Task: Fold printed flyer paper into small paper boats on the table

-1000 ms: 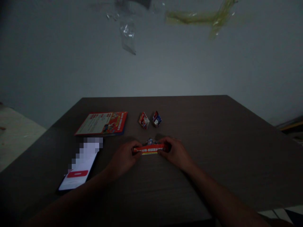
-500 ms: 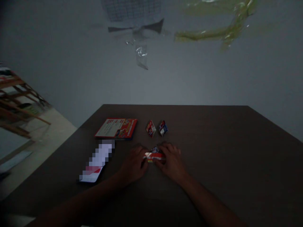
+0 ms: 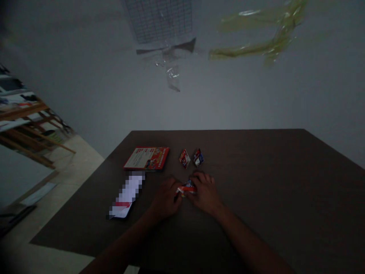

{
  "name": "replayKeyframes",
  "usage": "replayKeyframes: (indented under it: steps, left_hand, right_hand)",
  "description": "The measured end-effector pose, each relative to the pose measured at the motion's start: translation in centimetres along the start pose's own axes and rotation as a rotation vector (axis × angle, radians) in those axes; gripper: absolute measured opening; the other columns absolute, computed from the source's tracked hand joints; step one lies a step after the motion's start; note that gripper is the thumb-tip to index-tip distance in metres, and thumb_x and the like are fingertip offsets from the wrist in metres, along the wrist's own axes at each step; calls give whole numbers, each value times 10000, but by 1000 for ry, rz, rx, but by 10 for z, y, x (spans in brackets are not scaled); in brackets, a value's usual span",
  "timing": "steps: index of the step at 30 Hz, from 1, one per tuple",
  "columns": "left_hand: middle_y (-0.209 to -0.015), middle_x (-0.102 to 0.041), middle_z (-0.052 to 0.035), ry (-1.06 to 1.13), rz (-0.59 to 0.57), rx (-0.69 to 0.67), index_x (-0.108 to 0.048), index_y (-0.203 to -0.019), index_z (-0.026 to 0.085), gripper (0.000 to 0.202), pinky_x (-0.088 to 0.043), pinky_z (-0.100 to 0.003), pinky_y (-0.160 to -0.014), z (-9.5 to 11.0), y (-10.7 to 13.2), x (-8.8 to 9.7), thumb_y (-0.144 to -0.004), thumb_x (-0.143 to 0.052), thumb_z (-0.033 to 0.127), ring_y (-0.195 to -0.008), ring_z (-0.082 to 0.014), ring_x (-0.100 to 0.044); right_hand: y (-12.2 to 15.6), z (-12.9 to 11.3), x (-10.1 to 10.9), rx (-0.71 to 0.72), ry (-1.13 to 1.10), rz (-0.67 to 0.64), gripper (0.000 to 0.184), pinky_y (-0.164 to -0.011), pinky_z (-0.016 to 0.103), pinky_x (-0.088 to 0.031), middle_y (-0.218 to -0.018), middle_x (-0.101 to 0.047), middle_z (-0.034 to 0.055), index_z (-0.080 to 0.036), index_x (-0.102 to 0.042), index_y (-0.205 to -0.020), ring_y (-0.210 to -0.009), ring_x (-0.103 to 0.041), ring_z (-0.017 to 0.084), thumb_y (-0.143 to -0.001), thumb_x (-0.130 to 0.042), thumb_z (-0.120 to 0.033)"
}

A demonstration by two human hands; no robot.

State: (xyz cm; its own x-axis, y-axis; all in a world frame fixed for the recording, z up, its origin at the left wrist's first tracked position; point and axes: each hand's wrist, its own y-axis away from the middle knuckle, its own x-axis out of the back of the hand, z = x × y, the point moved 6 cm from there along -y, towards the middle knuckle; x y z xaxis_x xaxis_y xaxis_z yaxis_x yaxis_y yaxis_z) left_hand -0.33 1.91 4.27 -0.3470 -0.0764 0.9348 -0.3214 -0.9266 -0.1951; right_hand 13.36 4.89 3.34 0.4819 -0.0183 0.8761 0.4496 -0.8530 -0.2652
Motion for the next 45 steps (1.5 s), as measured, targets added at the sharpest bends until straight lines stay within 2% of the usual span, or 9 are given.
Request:
replayKeyframes:
  steps: [10, 16, 23, 27, 33, 38, 41, 45]
  left_hand:
    - [-1015, -571, -64, 36, 15, -48, -586, -1038, 196, 245, -398, -373, -883, -14, -5, -6, -801, -528, 177, -966, -223, -524]
    - [-966, -597, -62, 98, 23, -63, -612, -980, 203, 190, -380, -379, -863, -20, -12, -7, -803, -546, 198, -959, -231, -534]
    - [-919, -617, -57, 157, 28, -53, -624, -919, 195, 134, -386, -371, -822, -26, -16, -7, -800, -570, 222, -922, -230, -550]
    - [-912, -621, -61, 181, 36, -48, -626, -913, 191, 128, -394, -373, -824, -28, -17, -9, -802, -567, 218, -915, -228, -556]
    - [-873, -622, -52, 269, 72, -41, -626, -866, 182, 101, -437, -345, -768, -32, -25, -12, -771, -596, 195, -847, -211, -573]
    - [-903, -609, -46, 380, 138, -10, -618, -864, 182, 113, -464, -315, -768, -38, -29, -10, -759, -600, 146, -875, -192, -579]
    - [-893, -612, -32, 437, 155, -5, -614, -858, 183, 118, -476, -281, -743, -41, -26, -10, -763, -593, 117, -862, -169, -588]
    - [-827, -603, -13, 471, 138, -21, -611, -817, 177, 90, -470, -235, -658, -42, -23, -12, -761, -604, 107, -775, -139, -588]
  right_hand:
    - [-3, 0, -7, -40, -8, -3, 544, -898, 444, -316, -1248, -525, 122, -219, -556, -1227, -1111, -447, 307, -774, -591, -518]
    - [-10, 4, -7, -75, -81, -15, 533, -893, 406, -327, -1229, -544, 90, -230, -590, -1105, -1102, -468, 277, -687, -693, -543]
    - [-17, 7, -10, -152, -221, 23, 556, -807, 381, -380, -989, -620, 64, -206, -573, -1002, -930, -543, 247, -566, -813, -454]
    - [-15, 8, -14, -153, -334, 56, 512, -732, 323, -422, -903, -635, 26, -211, -564, -1009, -817, -576, 194, -596, -809, -388]
    - [-17, 15, -24, -105, -451, 120, 476, -628, 266, -472, -838, -633, -6, -213, -536, -1040, -717, -607, 152, -662, -768, -385]
    - [-19, 17, -27, -49, -422, 200, 499, -668, 303, -499, -881, -669, 25, -224, -531, -1151, -759, -641, 179, -717, -735, -363]
    - [-19, 11, -20, 26, -356, 224, 359, -776, 357, -470, -981, -688, 54, -242, -617, -1056, -876, -637, 216, -726, -736, -320]
    - [-17, 2, -9, 121, -269, 214, 132, -770, 369, -424, -832, -710, 47, -220, -677, -876, -799, -632, 212, -759, -709, -273]
